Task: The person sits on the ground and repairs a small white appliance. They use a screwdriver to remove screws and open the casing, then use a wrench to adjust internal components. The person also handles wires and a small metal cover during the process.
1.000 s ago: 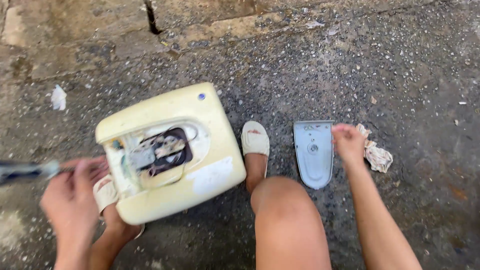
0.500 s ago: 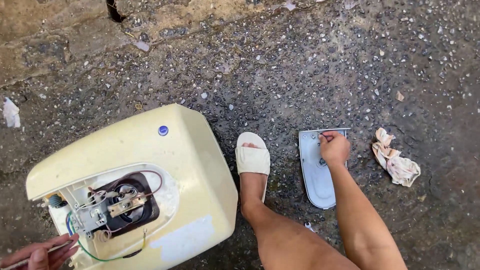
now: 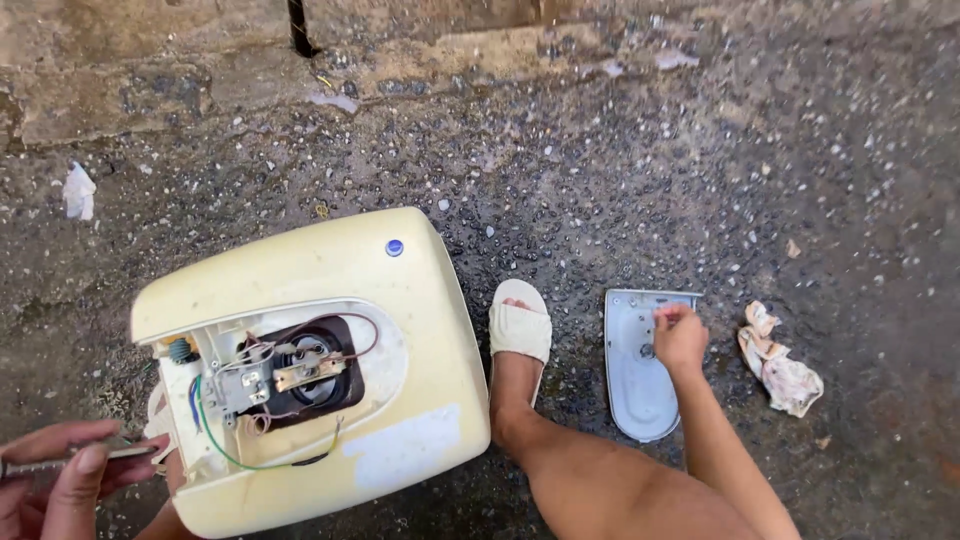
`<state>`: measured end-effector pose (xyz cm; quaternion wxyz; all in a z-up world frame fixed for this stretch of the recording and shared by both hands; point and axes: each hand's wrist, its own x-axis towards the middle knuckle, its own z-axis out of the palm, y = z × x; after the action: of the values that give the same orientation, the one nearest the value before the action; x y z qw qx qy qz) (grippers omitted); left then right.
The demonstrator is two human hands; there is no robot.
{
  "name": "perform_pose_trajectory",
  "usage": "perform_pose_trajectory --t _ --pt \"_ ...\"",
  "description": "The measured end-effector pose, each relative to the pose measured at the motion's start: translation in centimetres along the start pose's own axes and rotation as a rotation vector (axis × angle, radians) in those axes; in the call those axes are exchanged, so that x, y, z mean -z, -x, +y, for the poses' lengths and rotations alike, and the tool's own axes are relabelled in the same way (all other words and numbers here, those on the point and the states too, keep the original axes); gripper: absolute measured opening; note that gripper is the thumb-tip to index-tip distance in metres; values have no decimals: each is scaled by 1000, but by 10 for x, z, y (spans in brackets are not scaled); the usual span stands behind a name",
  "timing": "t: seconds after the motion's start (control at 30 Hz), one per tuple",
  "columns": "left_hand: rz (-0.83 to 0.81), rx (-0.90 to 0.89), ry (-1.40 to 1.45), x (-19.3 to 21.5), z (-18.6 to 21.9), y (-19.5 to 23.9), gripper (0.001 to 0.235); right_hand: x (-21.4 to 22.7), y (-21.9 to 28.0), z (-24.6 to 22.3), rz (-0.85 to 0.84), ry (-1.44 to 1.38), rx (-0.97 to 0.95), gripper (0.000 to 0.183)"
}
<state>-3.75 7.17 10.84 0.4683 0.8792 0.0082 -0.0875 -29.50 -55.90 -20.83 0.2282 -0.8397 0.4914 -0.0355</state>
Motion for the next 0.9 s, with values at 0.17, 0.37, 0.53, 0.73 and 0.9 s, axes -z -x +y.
perform_pose_trajectory --t 0.17,0.37,0.53,0.73,0.9 --pt "64 -86 -78 25 147 20 26 84 38 -70 -125 -594 110 16" --pt "-8 -439 201 61 190 22 18 228 40 -237 -236 -753 628 23" --pt "-181 -546 483 69 191 14 16 299 244 -489 -404 -633 826 19" --pt "-78 -576 686 59 164 3 18 196 304 -545 -690 -972 814 17" --pt "-19 -556 680 72 160 -1 18 181 310 -563 -754 -1005 765 15"
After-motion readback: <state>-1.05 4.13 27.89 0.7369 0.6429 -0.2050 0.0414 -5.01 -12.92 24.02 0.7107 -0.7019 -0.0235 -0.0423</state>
